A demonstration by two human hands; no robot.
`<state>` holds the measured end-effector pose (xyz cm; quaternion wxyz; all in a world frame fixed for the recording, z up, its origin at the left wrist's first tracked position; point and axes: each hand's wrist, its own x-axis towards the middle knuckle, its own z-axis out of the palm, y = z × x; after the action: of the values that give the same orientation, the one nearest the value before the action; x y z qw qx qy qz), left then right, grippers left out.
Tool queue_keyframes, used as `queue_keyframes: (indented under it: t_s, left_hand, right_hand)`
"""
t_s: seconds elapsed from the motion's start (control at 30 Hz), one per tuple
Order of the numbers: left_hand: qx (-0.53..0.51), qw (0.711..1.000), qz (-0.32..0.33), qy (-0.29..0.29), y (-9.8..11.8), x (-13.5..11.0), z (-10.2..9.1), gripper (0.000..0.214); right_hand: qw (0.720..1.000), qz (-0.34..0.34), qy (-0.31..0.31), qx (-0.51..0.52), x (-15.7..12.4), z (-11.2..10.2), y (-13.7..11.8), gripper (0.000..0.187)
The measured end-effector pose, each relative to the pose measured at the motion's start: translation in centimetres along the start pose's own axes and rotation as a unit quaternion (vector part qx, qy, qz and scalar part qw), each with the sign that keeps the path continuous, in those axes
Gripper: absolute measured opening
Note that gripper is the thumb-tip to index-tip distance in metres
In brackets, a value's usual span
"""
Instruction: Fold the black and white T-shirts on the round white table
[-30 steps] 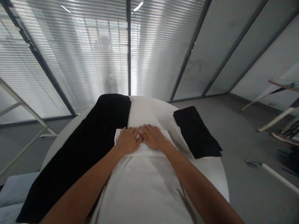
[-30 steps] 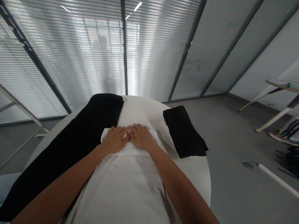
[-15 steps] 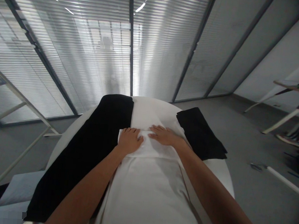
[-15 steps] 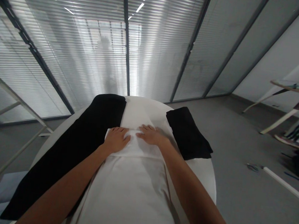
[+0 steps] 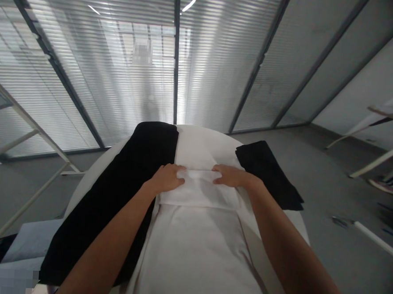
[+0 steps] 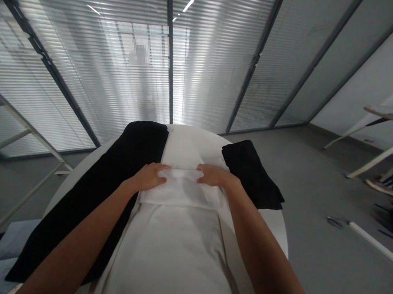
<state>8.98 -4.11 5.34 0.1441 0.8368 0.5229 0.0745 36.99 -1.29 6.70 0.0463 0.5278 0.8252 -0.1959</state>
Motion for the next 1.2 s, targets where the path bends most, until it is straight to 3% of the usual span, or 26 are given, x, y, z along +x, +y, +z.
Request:
queue_keyframes:
  t_s: [0.2,0.4,0.6,0.83,0.97,1.1,1.2]
  left_hand:
    - [-0.110,0.994,-0.003,0.000,-3.0,0.1,-1.7,0.055]
    - [-0.126,0.991,-0.042,-0.006,-5.2,0.0,-2.1,0.049]
    - [-0.158,0.986,-0.044,-0.026,-5.8,-0.1,-3.0,0.031]
    - [-0.206,0.970,-0.061,0.112,-4.6,-0.4,-4.2,0.023]
    - [-0.304,0.931,-0.089,0.184,-3.2,-0.4,-4.4,0.026]
    - [-0.364,0.887,-0.036,0.282,-2.2,-0.1,-4.0,0.025]
    - [-0.443,0.848,0.009,0.289,-2.4,0.0,-3.7,0.029]
  right_hand:
    - [1.000,-0.008,0.015,0.013,-0.2,-0.3,0.1,0.042]
    - [0.999,-0.035,0.032,0.026,-0.6,-0.9,0.8,0.037]
    - [0.996,-0.050,0.065,0.041,-0.9,-1.6,0.5,0.034]
    - [0.980,-0.060,0.180,0.060,-1.2,-2.7,1.0,0.026]
    - [0.958,-0.046,0.273,0.071,-1.5,-3.4,0.8,0.023]
    - [0.933,-0.028,0.349,0.080,-1.6,-3.8,0.4,0.023]
    - [0.932,-0.012,0.356,0.072,-1.8,-4.0,0.5,0.037]
